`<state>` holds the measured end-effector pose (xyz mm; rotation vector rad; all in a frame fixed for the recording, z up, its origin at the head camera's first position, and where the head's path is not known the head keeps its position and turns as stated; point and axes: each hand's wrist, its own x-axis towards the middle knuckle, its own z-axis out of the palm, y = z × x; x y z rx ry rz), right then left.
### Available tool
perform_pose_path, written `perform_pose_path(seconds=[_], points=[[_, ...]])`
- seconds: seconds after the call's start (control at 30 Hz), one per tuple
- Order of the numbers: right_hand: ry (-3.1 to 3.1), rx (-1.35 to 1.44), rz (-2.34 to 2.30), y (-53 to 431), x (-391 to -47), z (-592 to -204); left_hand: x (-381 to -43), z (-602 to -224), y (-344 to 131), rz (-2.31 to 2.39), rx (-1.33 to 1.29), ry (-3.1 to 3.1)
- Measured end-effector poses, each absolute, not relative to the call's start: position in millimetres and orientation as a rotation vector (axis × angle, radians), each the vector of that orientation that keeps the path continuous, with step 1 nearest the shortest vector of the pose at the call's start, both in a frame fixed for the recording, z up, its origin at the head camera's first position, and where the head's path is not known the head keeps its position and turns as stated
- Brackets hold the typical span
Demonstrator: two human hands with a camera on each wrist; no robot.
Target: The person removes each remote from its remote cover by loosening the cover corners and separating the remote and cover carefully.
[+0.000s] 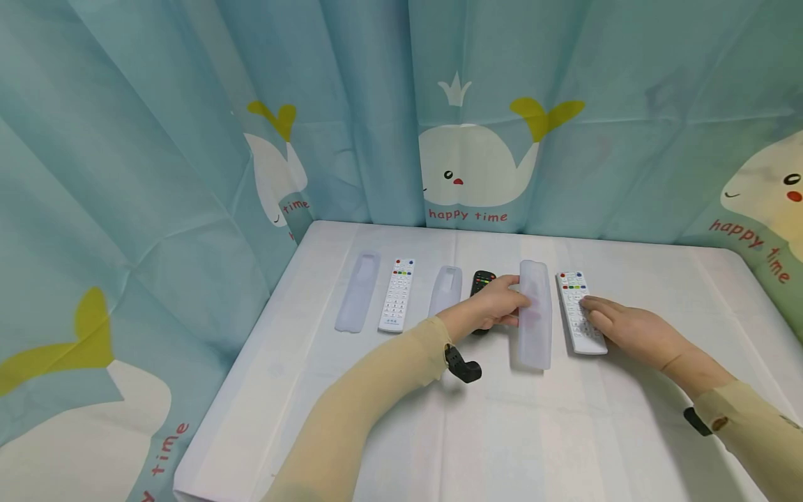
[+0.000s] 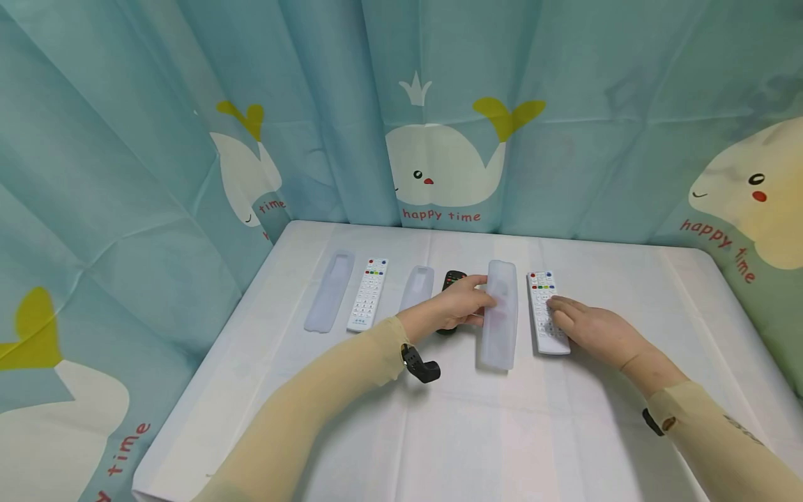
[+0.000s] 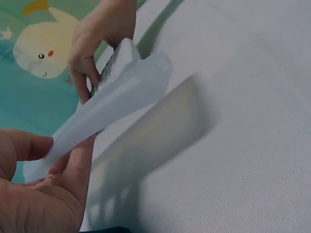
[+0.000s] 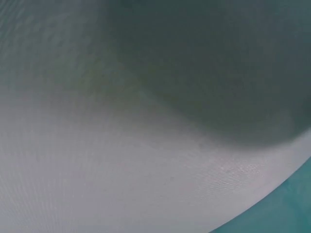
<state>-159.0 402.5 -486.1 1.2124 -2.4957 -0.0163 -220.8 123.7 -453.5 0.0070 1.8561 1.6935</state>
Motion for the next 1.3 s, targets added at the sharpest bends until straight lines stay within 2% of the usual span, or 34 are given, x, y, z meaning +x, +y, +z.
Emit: perform_pose_path(seconds=[0.4, 0.9, 1.3], points=[[-2.554, 1.206, 0.023, 408, -155, -488, -223, -453, 125, 1.683, 0.003, 1.855], [-2.547, 0.897, 0.186, 407, -143, -475, -221, -454, 138, 1.673, 0.026, 1.888], [-2.412, 0.920, 0.252, 392, -147, -474, -227, -455, 137, 1.450, 0.159, 2.144]])
